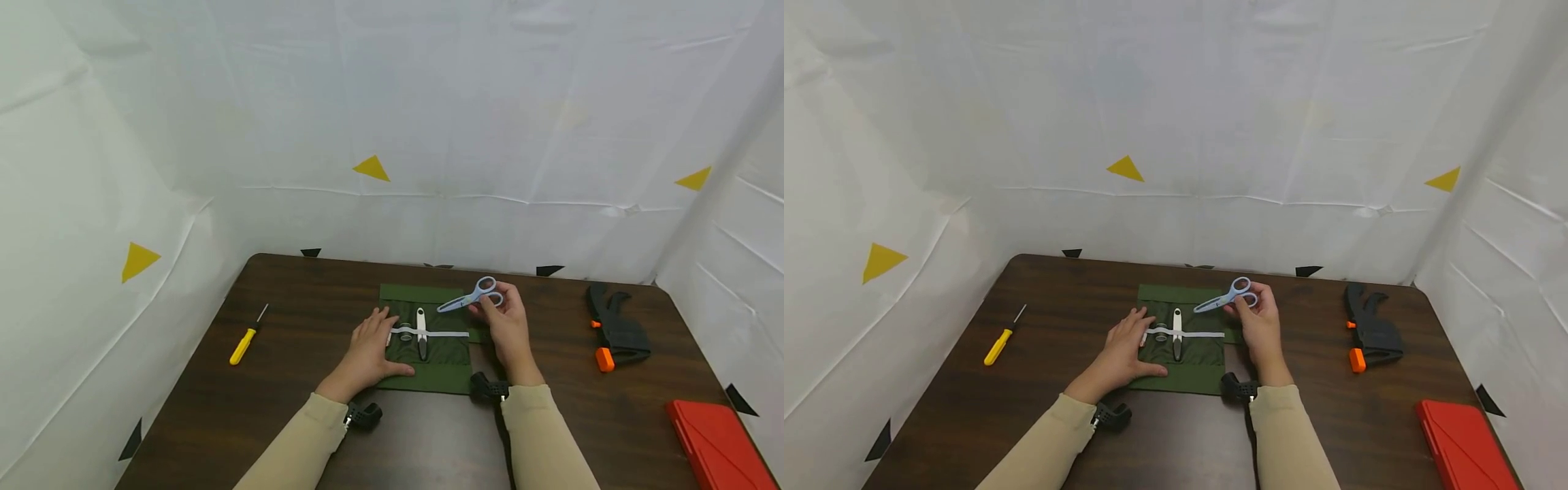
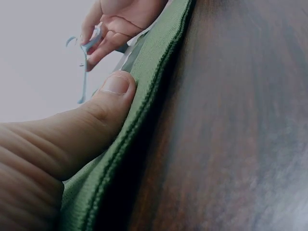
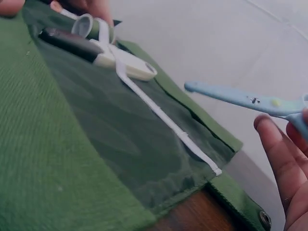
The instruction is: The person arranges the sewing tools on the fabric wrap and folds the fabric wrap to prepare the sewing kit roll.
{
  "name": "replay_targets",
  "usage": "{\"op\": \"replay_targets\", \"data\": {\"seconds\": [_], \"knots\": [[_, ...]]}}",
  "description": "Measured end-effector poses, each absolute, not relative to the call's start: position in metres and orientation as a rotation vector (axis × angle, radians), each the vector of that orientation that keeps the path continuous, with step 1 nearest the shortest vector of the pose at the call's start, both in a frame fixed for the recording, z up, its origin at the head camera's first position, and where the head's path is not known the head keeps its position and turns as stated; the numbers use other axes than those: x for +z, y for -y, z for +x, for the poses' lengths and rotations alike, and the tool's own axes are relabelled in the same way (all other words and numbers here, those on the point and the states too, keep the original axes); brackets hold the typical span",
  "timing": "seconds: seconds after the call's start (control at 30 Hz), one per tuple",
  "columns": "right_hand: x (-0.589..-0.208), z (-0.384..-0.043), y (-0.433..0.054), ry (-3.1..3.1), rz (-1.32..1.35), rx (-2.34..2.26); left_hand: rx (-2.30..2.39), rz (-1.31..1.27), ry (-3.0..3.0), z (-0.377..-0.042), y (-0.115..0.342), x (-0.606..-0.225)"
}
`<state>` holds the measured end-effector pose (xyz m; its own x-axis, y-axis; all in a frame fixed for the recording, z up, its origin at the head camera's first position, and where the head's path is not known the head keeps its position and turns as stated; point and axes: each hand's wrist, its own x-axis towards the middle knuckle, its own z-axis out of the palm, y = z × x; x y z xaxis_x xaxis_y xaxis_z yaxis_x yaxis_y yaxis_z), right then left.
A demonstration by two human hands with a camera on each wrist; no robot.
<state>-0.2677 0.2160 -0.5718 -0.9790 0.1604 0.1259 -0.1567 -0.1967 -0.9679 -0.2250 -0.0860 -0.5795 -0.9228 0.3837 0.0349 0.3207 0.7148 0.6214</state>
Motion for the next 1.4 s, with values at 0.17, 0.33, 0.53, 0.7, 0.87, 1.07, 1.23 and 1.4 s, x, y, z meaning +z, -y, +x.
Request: {"op": "replay_targets", "data": {"seconds": [0.17, 0.33, 0.53, 0.7, 0.87, 1.07, 1.23, 1.4], "knots": [[-0.57, -0.264, -0.205, 1.842, -0.057, 2.242, 0.987, 0.593, -2.806, -0.225, 0.086, -0.577], [-0.573, -0.266, -0.195, 1.946, -0.007, 2.139, 0.982, 0.588, -2.8, -0.225, 0.086, -0.578], [-0.575, -0.268, -0.191, 2.022, -0.001, 2.101, 0.987, 0.591, -2.802, -0.226, 0.088, -0.579], [-0.575, -0.27, -0.19, 2.106, 0.017, 2.095, 0.983, 0.581, -2.819, -0.227, 0.09, -0.579], [-0.573, -0.267, -0.194, 2.085, 0.012, 2.12, 0.983, 0.604, -2.815, -0.227, 0.088, -0.582], [-0.571, -0.267, -0.197, 2.064, -0.031, 2.131, 0.974, 0.59, -2.816, -0.226, 0.088, -0.582], [-0.571, -0.27, -0.198, 2.087, -0.062, 2.114, 0.976, 0.587, -2.813, -0.227, 0.088, -0.581], [-0.573, -0.27, -0.198, 2.112, -0.098, 2.129, 1.01, 0.558, -2.784, -0.226, 0.087, -0.581]]}}
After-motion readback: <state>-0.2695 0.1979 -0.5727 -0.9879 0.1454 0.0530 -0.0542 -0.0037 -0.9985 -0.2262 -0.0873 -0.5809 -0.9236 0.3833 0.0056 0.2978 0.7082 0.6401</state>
